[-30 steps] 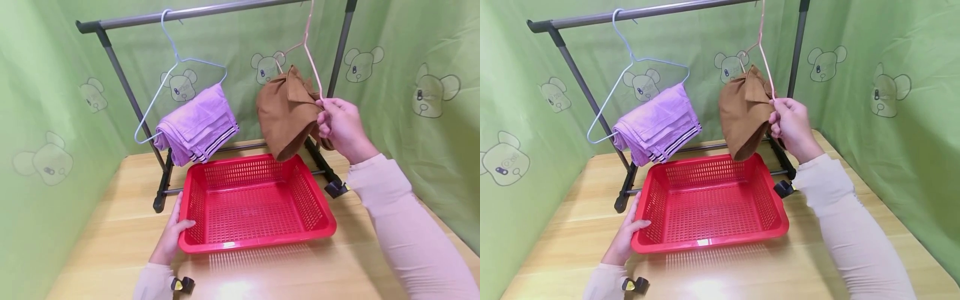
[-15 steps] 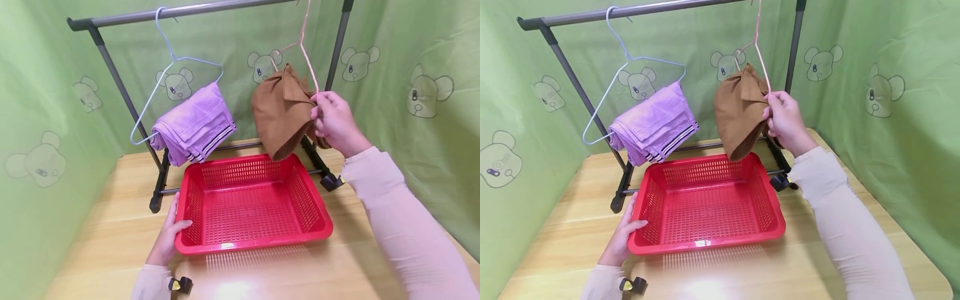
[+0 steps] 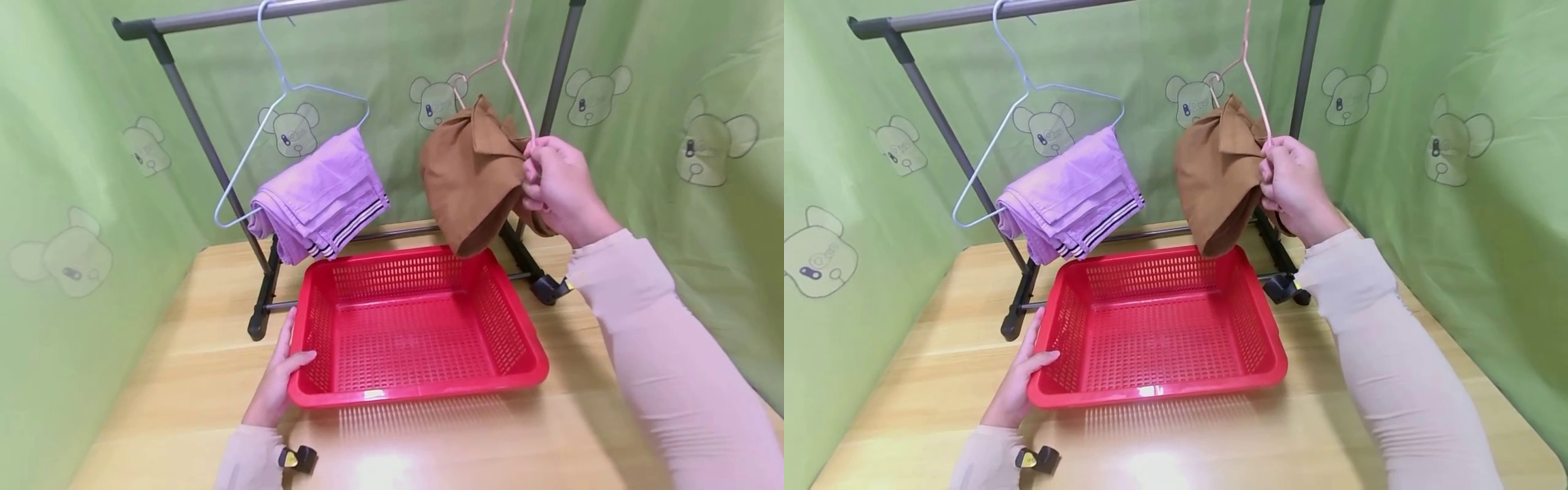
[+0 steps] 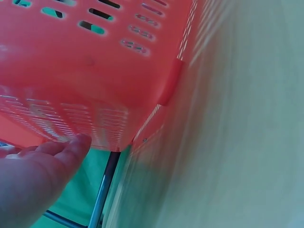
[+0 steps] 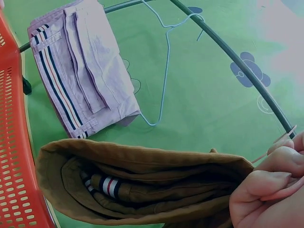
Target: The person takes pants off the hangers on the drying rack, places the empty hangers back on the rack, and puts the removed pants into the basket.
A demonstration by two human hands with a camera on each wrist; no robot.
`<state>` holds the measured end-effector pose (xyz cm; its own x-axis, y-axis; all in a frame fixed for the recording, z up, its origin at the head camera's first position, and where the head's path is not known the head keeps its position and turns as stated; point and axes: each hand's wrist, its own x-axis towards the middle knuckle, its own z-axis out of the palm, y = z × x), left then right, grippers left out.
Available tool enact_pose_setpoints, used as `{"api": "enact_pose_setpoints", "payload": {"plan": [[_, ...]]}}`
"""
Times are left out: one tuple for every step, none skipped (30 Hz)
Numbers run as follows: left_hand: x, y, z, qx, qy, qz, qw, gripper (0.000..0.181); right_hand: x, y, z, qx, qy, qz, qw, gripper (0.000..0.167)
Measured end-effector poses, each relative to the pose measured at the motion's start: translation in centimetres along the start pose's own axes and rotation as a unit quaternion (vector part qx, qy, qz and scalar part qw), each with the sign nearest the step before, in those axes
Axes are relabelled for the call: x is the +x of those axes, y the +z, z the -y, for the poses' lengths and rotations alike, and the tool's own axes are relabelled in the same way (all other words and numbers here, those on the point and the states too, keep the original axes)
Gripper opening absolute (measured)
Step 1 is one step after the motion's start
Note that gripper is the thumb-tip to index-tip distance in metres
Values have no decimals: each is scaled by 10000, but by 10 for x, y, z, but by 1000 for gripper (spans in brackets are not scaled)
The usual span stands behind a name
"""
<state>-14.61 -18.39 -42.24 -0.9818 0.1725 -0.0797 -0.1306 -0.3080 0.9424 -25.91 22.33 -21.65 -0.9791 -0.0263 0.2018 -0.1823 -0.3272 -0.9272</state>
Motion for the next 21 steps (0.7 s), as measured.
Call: {"api": "enact_pose_setpoints", "payload": {"plan": [[1,0,-1,-17,2,10,10000,84,0,0,1,18,5,3,10000,12],[2,1,-1,-31,-4,27,10000,84,0,1,2,21,11,14,10000,12],[2,1,-2,-46,-7,30,10000,84,0,1,3,29,24,21,10000,12],[2,1,-2,-65,-8,35,10000,84,0,2,3,32,38,29,10000,12],[2,1,-2,-90,0,40,10000,83,0,2,3,27,45,30,10000,12],[2,1,-2,-100,16,43,9999,84,0,3,3,7,36,29,10000,12],[1,1,-1,-125,14,37,9999,84,0,4,2,-6,38,22,10000,13],[0,0,0,-156,13,28,9999,84,0,4,2,-5,24,21,10000,13],[-1,0,1,-183,29,15,9998,84,0,5,1,0,2,17,10000,14],[-1,0,2,-202,51,9,9998,84,0,6,1,-1,-17,13,10000,14],[-2,0,2,-221,68,0,9997,84,0,6,0,-7,-37,10,10000,14],[-2,-1,3,-242,73,-8,9997,85,0,7,0,7,-45,5,10000,14],[-3,-1,3,-276,68,-9,9996,85,0,7,0,24,-54,2,10000,14],[-3,-1,3,-284,73,-1,9996,85,0,7,0,39,-61,-11,10000,14],[-3,-1,3,-289,74,17,9996,85,0,6,0,45,-73,-26,10000,14],[-3,0,3,-292,71,34,9995,84,0,6,0,50,-86,-40,9999,13],[-2,0,2,-298,69,55,9995,84,0,5,0,56,-98,-52,9999,14],[-2,0,2,-305,71,71,9995,84,0,5,0,64,-114,-61,9999,14],[-2,0,2,-306,68,74,9995,84,0,4,1,71,-126,-64,9999,13],[-1,1,2,-305,67,82,9995,84,0,4,1,59,-127,-69,9999,13],[-1,1,3,-326,67,90,9994,84,0,4,1,63,-128,-55,9999,13]]}}
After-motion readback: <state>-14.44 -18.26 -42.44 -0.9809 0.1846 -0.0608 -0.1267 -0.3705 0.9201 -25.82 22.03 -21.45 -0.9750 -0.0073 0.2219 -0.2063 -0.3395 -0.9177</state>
